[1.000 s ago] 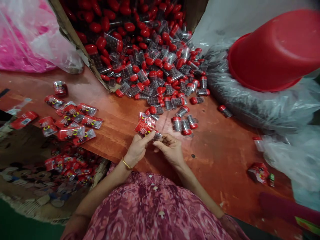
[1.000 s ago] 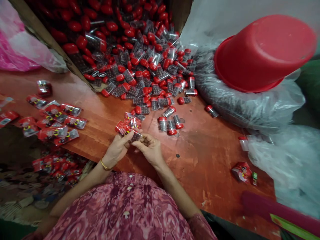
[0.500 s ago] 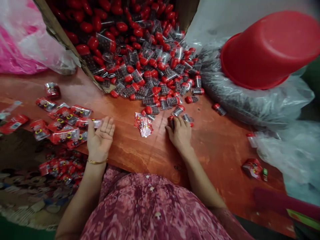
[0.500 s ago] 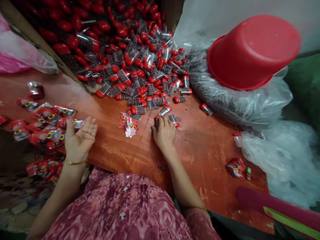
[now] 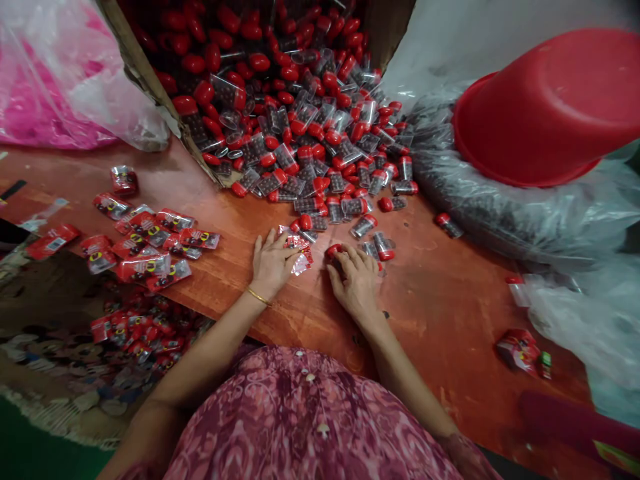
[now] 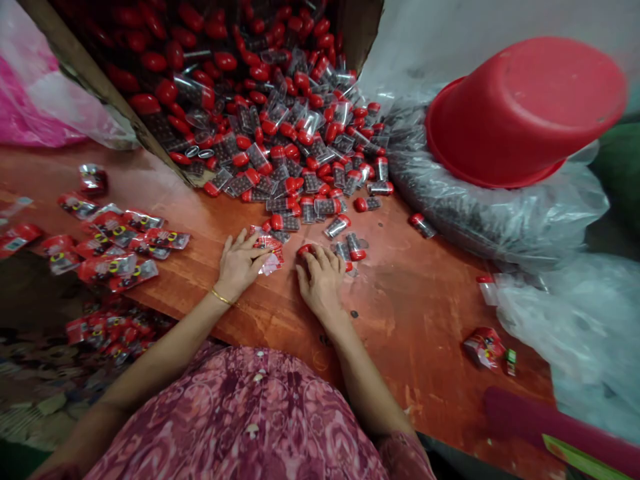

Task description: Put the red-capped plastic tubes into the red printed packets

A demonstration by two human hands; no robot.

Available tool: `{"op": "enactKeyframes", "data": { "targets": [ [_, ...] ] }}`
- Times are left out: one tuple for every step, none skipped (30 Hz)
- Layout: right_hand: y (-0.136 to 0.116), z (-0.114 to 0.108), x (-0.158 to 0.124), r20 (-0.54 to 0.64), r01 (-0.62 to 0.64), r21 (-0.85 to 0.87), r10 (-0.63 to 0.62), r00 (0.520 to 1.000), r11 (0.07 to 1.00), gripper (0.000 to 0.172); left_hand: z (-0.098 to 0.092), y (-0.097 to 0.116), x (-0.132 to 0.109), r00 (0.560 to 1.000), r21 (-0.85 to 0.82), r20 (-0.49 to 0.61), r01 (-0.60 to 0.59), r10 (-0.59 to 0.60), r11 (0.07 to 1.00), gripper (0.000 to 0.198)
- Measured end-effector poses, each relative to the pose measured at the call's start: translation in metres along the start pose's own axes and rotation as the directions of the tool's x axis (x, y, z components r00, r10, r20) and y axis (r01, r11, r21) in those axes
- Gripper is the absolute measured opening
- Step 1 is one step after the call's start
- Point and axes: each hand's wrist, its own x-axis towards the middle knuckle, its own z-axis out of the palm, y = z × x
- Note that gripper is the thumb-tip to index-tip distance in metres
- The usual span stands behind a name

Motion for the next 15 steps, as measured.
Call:
{"op": "enactKeyframes", "data": {
  "targets": [
    [-0.004,-0.002,0.001,-0.005,-0.016,0.064,0.016,1.000,0.998,0.025,0.000,0.001,-0.003,0.999,-0.033,-0.031,0.015,-0.016,0.999,0.020],
    [-0.010,-0.003,0.002,0.002,-0.038,0.145,0.038,0.999,0.989,0.024,0.000,0.002,-0.006,0.997,-0.076,-0.068,0.034,-0.039,0.997,0.020],
    [-0.016,-0.004,0.004,0.022,-0.073,0.245,0.070,0.997,0.967,0.024,0.000,0.005,-0.009,0.992,-0.124,-0.106,0.052,-0.065,0.991,0.020],
    [-0.023,-0.004,0.005,0.055,-0.124,0.361,0.112,0.992,0.924,0.025,-0.001,0.008,-0.013,0.986,-0.175,-0.141,0.064,-0.090,0.982,0.021],
    [-0.030,-0.002,0.007,0.103,-0.188,0.486,0.158,0.982,0.854,0.026,-0.001,0.011,-0.016,0.980,-0.227,-0.167,0.066,-0.106,0.972,0.021],
    [-0.036,-0.001,0.009,0.160,-0.255,0.605,0.199,0.967,0.754,0.027,-0.002,0.015,-0.019,0.976,-0.276,-0.184,0.059,-0.113,0.959,0.021],
    [-0.042,0.002,0.011,0.221,-0.317,0.703,0.228,0.948,0.637,0.028,-0.003,0.019,-0.021,0.974,-0.322,-0.194,0.045,-0.113,0.946,0.021],
    [-0.046,0.004,0.013,0.272,-0.365,0.771,0.249,0.930,0.521,0.027,-0.005,0.022,-0.023,0.973,-0.367,-0.200,0.032,-0.112,0.930,0.021],
    [-0.050,0.005,0.014,0.307,-0.396,0.812,0.265,0.914,0.428,0.025,-0.006,0.025,-0.025,0.971,-0.417,-0.204,0.026,-0.121,0.909,0.021],
    [-0.052,0.006,0.016,0.320,-0.410,0.833,0.281,0.905,0.371,0.023,-0.007,0.027,-0.026,0.968,-0.474,-0.203,0.036,-0.149,0.880,0.023],
    [-0.053,0.006,0.016,0.316,-0.413,0.841,0.302,0.900,0.350,0.022,-0.009,0.029,-0.028,0.963,-0.542,-0.185,0.068,-0.198,0.838,0.026],
    [-0.052,0.005,0.016,0.295,-0.408,0.840,0.330,0.897,0.357,0.022,-0.010,0.031,-0.029,0.958,-0.615,-0.134,0.121,-0.255,0.779,0.030],
    [-0.052,0.004,0.016,0.263,-0.398,0.834,0.360,0.895,0.382,0.024,-0.012,0.032,-0.031,0.950,-0.688,-0.044,0.196,-0.310,0.699,0.035],
    [-0.051,0.003,0.015,0.226,-0.387,0.823,0.384,0.895,0.416,0.027,-0.013,0.033,-0.032,0.933,-0.751,0.081,0.289,-0.352,0.594,0.040],
    [-0.050,0.001,0.014,0.194,-0.376,0.807,0.398,0.897,0.455,0.030,-0.015,0.035,-0.034,0.904,-0.796,0.219,0.383,-0.367,0.469,0.045]
  ]
}}
